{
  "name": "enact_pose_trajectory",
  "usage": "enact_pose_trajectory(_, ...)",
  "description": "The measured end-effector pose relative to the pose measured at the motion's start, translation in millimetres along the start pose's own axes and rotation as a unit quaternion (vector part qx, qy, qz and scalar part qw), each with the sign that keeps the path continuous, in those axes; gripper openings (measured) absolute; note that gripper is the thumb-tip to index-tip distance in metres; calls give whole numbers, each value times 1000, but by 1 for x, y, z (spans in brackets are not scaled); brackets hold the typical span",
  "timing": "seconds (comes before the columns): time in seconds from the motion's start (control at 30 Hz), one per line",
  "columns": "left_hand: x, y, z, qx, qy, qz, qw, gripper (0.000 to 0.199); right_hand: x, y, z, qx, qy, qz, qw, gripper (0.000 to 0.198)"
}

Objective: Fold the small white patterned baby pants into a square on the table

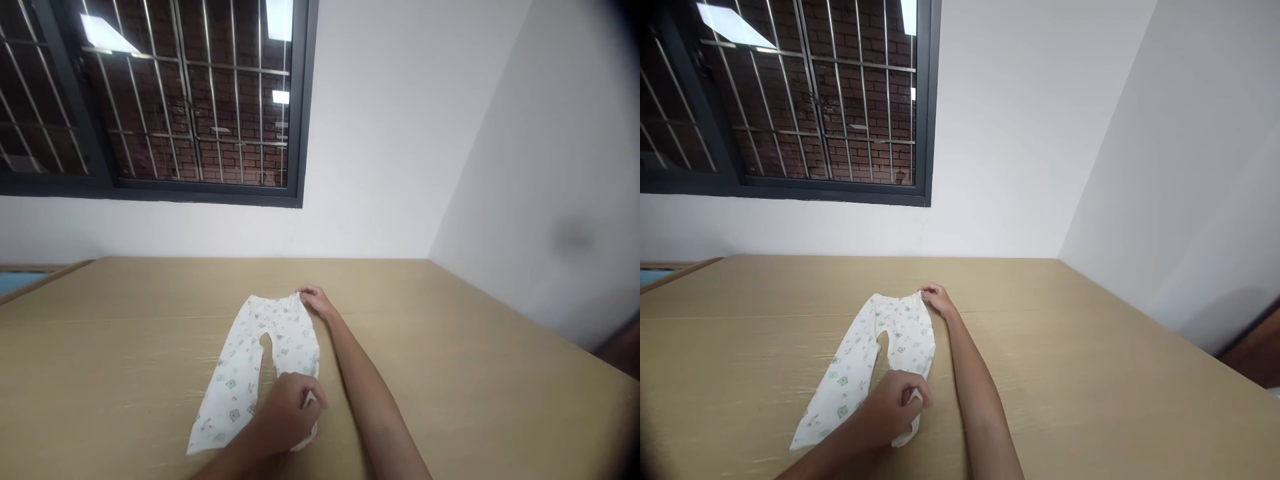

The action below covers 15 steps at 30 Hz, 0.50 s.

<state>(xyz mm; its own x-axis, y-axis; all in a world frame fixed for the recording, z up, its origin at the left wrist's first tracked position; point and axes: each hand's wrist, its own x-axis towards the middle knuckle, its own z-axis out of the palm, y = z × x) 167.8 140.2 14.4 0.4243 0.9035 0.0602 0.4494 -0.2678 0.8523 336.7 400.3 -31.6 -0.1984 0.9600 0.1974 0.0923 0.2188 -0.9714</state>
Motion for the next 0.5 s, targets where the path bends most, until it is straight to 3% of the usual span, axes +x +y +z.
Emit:
enact_pose_trajectory(0.17,-25,-16,-32,-171,101,-83,977,23,24,-6,31,26,11,-16,999,27)
enact_pose_trajectory(0.33,-74,-51,-62,-317,207,-149,914,35,50,-9,71,-20,11,-23,999,33)
enact_pose_trajectory(0.5,-113,-84,-79,-380,286,-193,858,48,72,-10,112,-97,-34,-32,994,28)
